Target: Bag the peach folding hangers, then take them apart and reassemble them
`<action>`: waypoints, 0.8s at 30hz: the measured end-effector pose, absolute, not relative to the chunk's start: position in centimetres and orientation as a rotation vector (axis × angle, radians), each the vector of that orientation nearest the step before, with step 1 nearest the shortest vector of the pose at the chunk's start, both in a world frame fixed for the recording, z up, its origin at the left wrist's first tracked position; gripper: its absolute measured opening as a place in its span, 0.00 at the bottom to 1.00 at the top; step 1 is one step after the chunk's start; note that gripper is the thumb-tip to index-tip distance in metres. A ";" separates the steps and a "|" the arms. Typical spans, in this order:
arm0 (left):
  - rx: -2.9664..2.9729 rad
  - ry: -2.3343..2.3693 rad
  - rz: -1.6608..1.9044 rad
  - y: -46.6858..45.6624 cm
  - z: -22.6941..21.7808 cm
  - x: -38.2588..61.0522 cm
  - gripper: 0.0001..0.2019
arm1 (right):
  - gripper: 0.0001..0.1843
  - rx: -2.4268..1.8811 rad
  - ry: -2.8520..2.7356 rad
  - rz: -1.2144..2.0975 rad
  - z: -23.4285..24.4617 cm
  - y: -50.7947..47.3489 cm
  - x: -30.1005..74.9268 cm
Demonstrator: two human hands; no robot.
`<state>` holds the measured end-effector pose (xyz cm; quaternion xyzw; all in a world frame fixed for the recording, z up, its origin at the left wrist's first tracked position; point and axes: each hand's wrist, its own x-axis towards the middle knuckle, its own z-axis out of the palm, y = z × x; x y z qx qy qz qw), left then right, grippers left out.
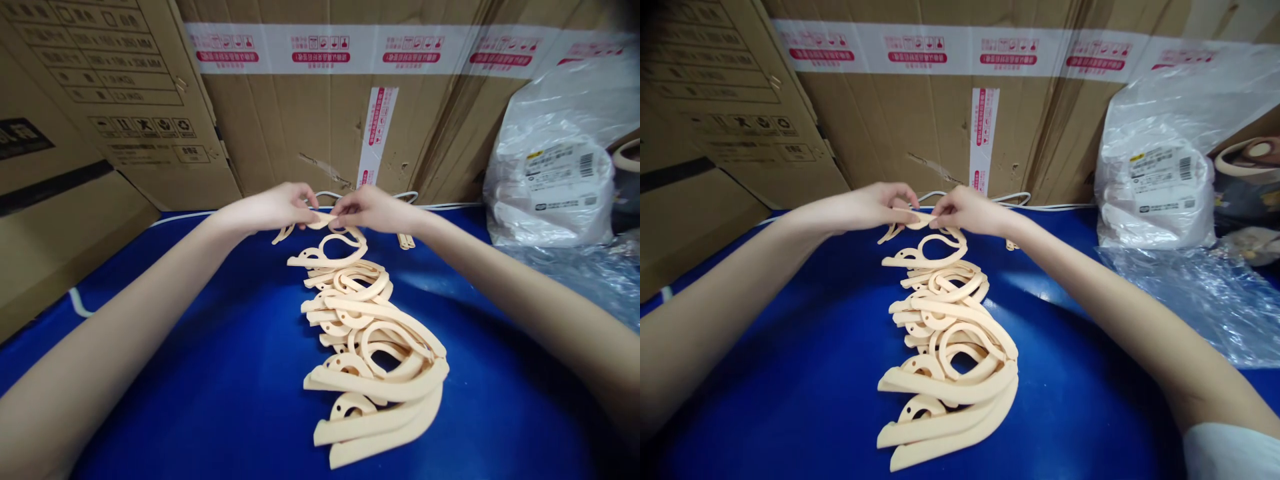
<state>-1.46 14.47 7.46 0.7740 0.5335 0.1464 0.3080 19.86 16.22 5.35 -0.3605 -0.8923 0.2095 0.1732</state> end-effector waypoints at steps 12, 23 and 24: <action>1.779 1.051 1.074 12.7 12.0 0.8 0.09 | 0.15 -1.175 -2.117 -0.550 11.5 13.2 22.8; 2.549 1.519 1.007 12.6 9.8 2.7 0.15 | 0.17 -1.118 -2.267 -0.115 10.1 14.0 22.6; 2.577 1.587 0.915 13.4 9.3 2.2 0.16 | 0.18 -1.096 -2.197 0.079 10.3 14.3 23.0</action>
